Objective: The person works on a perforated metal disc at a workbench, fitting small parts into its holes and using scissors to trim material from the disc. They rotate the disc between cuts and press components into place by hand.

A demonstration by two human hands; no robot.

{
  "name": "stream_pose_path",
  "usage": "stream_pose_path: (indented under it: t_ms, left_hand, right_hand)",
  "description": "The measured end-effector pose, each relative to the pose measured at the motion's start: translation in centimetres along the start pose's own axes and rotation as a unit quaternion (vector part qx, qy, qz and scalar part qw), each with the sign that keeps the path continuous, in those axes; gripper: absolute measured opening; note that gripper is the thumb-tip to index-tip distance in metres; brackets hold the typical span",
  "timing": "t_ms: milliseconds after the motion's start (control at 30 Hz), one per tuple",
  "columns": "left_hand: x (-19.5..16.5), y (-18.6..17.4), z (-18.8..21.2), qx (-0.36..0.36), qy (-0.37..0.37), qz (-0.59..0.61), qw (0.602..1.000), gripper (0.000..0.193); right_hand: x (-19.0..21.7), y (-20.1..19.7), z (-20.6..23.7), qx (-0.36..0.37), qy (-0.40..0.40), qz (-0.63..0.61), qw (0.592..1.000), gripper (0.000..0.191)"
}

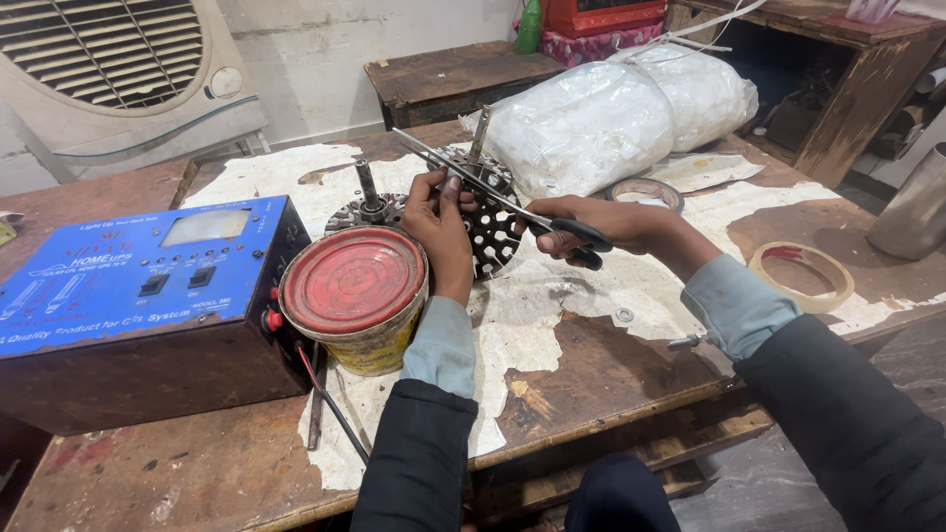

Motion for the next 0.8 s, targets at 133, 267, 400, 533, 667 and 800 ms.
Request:
stream_pose_path:
  t_ms: [133,267,400,533,667,800]
  left_hand:
    - [0.3,0.2,-0.2,-0.001,-0.004,0.023,1.0,0.015]
    - [0.6,0.2,-0.1,-0.005,-0.01,0.027,1.0,0.019]
    - [0.5,0.2,-0.1,-0.005,-0.006,0.017,1.0,0.019]
    - [0.4,0.1,0.0,-0.002,-0.022,0.016,1.0,0.019]
    - [0.1,0.1,0.2,0.001,-0.018,0.014,1.0,0.019]
    - [-0.1,0.1,0.2,-0.002,-0.011,0.011,1.0,0.019]
  right_hand:
    - [1.3,0.5,0.2,0.013,-0.059,-0.042,0.997,0.078]
    - [1.9,0.6,0.3,-0.02,-0.05,-0.026,0.998,0.066]
    - [2.3,0.6,0.4,-0.036,-0.045,-0.02,0.998,0.062]
    - [2.3,0.6,0.4,-0.038,-0.042,-0.012,0.998,0.062]
    - [2.2,0.6,0.4,-0.039,-0.04,-0.005,0.998,0.062]
    - [2.2,0.5,0.4,-0.041,-0.035,-0.006,0.999,0.059]
Point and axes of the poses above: each hand's wrist, its own z-axis away from the middle knuckle, its own y-axis out of the palm, x = y × z, the point moved 7 cm from there along -z, towards the middle knuckle, and after that the axes turned 8 degrees about -y, right-handed, at the moved point
